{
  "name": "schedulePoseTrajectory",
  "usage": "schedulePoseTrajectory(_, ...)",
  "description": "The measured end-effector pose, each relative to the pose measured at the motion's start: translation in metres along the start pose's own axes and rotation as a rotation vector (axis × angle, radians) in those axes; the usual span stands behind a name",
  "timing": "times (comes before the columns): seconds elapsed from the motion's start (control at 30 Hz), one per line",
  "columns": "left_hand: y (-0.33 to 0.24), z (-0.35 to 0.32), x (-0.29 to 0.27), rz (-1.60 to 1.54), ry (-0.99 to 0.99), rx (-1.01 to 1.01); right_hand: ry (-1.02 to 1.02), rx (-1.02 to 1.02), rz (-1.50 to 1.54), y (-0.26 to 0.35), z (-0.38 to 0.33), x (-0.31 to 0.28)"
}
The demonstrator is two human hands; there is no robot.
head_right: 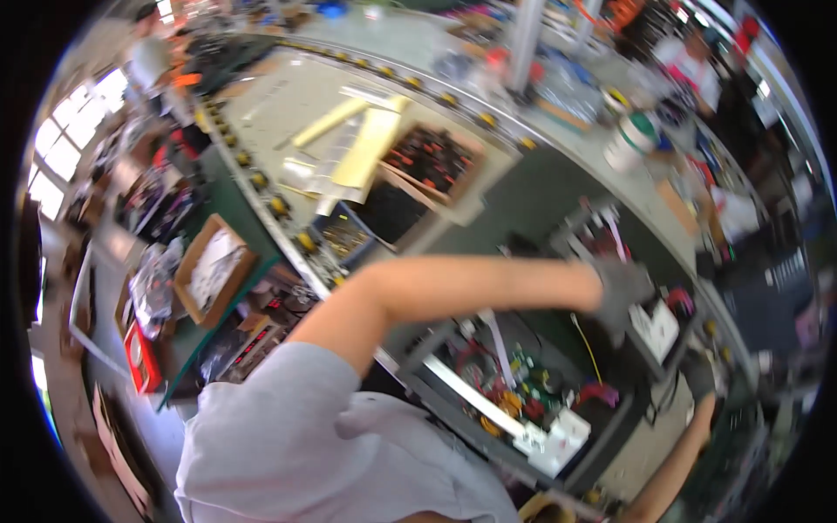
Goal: Assembling electronic components into inverter chassis using a glue gun and pneumatic screwdriver on an assembly line.
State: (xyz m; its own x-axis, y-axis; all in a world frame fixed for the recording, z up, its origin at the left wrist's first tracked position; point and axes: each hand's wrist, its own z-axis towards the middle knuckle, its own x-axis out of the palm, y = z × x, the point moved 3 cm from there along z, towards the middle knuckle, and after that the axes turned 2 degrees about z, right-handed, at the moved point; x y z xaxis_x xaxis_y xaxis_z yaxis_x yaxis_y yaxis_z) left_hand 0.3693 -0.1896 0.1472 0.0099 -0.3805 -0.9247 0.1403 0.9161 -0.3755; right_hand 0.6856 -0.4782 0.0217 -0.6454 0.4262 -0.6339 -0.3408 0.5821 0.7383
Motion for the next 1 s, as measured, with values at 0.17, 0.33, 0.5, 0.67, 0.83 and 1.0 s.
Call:
schedulePoseTrajectory(0.17,0.028,-0.004,-0.066,-0.318,-0.374,0.005,-0.576,-0.257,-0.844,0.169,-0.161,0.006)
schedulePoseTrajectory(0.33,0.143,-0.065,-0.020,0.059,-0.230,-0.300,-0.487,-0.600,-0.550,0.295,-0.193,0.088)
schedulePoseTrajectory(0.5,0.107,-0.084,0.045,0.084,0.109,-0.324,-0.294,-0.553,-0.837,0.326,-0.150,0.143)
schedulePoseTrajectory(0.67,0.108,-0.094,0.044,0.089,0.055,-0.287,-0.276,-0.604,-0.884,0.306,-0.125,0.169)
schedulePoseTrajectory(0.83,0.137,-0.083,0.057,0.056,-0.093,-0.267,-0.242,-0.606,-0.748,0.302,-0.127,0.160)
schedulePoseTrajectory(1.0,0.186,-0.058,0.043,0.125,-0.270,-0.412,-0.141,-0.605,-0.726,0.353,-0.124,0.148)
